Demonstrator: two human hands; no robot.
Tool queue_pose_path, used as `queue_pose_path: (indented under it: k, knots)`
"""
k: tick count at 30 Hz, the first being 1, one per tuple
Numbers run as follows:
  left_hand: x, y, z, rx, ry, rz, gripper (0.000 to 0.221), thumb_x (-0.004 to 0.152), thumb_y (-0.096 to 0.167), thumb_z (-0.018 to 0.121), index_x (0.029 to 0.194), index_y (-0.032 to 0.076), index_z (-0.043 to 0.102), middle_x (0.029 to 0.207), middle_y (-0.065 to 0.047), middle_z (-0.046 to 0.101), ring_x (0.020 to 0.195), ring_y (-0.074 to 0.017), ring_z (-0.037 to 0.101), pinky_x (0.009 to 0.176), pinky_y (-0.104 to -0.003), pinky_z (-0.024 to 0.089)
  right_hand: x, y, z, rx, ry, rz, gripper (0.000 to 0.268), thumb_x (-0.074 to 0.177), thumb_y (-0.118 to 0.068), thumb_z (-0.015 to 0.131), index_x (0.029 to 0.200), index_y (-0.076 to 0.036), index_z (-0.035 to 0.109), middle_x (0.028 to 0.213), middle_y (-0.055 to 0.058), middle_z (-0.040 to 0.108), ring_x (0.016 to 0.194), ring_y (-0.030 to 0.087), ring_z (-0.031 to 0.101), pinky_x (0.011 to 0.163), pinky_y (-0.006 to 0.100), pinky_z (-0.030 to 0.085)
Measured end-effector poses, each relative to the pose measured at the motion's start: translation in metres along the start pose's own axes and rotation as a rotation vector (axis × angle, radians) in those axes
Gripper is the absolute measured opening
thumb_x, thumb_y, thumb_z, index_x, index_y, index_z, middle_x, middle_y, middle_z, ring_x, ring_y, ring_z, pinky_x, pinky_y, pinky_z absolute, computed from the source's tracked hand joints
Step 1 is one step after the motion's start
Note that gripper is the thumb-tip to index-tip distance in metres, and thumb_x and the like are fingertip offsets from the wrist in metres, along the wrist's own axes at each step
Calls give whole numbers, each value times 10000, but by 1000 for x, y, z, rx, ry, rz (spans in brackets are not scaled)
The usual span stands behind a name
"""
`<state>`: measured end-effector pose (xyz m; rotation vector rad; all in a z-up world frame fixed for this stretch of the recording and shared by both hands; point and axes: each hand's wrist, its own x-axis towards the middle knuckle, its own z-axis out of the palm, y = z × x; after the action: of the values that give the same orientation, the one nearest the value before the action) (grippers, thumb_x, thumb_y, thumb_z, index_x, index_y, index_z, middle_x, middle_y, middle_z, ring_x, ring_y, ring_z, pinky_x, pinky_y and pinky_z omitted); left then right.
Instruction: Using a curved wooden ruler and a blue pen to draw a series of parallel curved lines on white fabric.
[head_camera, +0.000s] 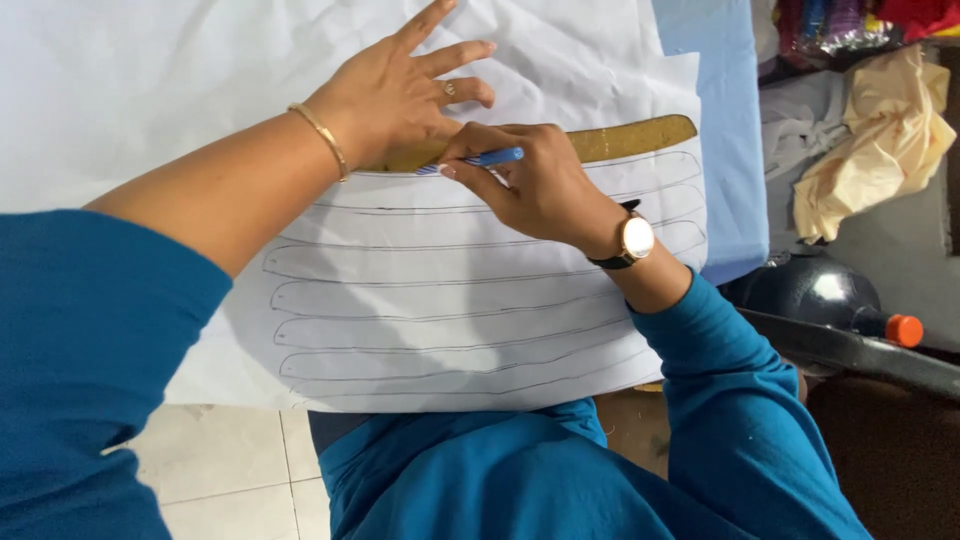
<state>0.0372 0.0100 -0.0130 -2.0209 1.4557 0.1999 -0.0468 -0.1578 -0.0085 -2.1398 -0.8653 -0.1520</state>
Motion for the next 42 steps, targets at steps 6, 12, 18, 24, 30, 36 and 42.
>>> queue_pose_path:
  k: [6,12,18,24,30,36,42]
  knots:
    - [-3,-1,-3,135,-53,-10,1022,711,304,708,1309,634,-53,1527,157,25,1471,-240,-90,1097,-571,-83,-20,9,-44,-65,-80,85,111,966,-135,597,911,-45,631,581,0,514,437,115,331,454,258,273]
    - [-2,-1,-5,129,-71,9,1124,759,158,663,1326,643,-178,1517,144,23,1461,-238,-85,1074,-595,-99,-38,24,-73,-91,-124,125,194,990,-122,550,874,14,628,601,43,473,418,120,296,436,275,225]
    - [-1,0,2,145,-24,2,1131,757,119,641,1334,635,-184,1508,145,58,1456,-239,-55,1074,-606,-95,-53,32,-93,-123,-126,270,254,1012,-149,520,869,21,643,670,44,522,391,93,247,401,245,178]
    - [-2,1,0,140,-25,-2,1120,762,77,611,1323,645,-174,1499,148,62,1455,-239,-55,1070,-616,-106,-73,65,-94,-43,140,188,263,1029,-32,376,803,17,501,912,136,528,727,219,502,585,287,379]
    - [-3,2,-3,180,-65,7,1145,754,119,636,1334,614,-218,1516,154,16,1455,-252,-102,1045,-636,-142,-72,44,-84,-289,216,49,164,959,155,517,984,-1,562,848,111,544,612,157,489,492,257,355]
    - [-2,3,-3,196,-58,16,1109,757,70,627,1344,610,-145,1513,169,44,1464,-244,-96,1051,-641,-154,-90,56,-58,-733,19,144,263,891,-115,659,1136,-195,711,809,-65,564,483,149,442,362,273,254]
    - [-2,4,-4,214,-46,53,1070,791,92,575,1358,564,-200,1501,197,8,1453,-246,-111,1071,-627,-137,-92,60,-54,-763,-9,229,243,869,-135,649,1084,-216,726,731,-71,509,454,176,432,330,294,226]
